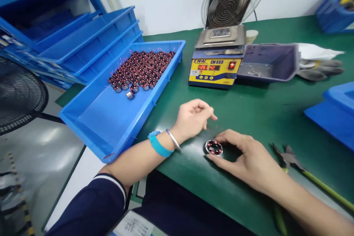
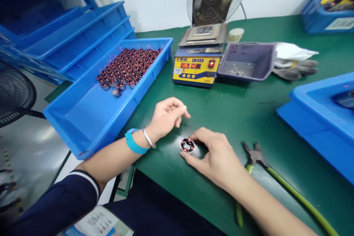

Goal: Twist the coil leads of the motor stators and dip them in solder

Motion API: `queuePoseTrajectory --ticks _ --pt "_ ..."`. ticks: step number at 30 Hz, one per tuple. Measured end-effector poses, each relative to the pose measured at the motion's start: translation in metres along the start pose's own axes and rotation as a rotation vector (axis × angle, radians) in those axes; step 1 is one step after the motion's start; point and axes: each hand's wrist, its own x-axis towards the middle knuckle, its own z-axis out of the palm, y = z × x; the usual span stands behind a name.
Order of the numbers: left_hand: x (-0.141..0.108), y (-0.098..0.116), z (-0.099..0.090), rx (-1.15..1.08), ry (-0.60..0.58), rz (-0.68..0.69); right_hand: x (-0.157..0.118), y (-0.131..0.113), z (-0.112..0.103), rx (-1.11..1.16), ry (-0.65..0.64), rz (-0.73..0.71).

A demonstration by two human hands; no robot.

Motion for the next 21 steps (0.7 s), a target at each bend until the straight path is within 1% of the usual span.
queuePoseTrajectory --ticks 2,4,7,10,13,15,17,19,21 --pt "0.006 0.004 -0.004 -0.043 0.14 0.058 -0.001 -0.001 -0.002 0.003 -0.007 -0.01" --pt "0.01 0.007 -0.008 -0.078 0.207 0.056 -0.003 0.001 -0.003 0.002 -0.005 -0.019" --pt "0.011 0.011 -0.011 -0.107 0.209 -0.006 -0.004 0.006 -0.003 -0.009 0.01 -0.021" --pt "0.011 0.012 -0.011 -0.132 0.21 -0.038 -0.003 0.007 -0.004 0.004 0.032 0.008" --pt "0.011 0.01 -0.011 -0.132 0.207 -0.057 -0.001 0.0 -0.011 0.158 0.001 0.12" --pt "0.011 0.005 -0.011 -0.097 0.188 -0.06 0.004 -0.005 -0.022 0.326 0.002 0.235" --pt "0.01 -0.003 -0.01 -0.013 0.14 -0.05 0.017 -0.007 -0.04 0.413 0.087 0.325" --pt "0.008 -0.011 -0.01 0.136 0.045 -0.017 0.041 -0.005 -0.064 0.372 0.213 0.352" --pt "0.004 -0.016 -0.011 0.354 -0.094 0.052 0.077 0.001 -0.091 0.284 0.305 0.321"
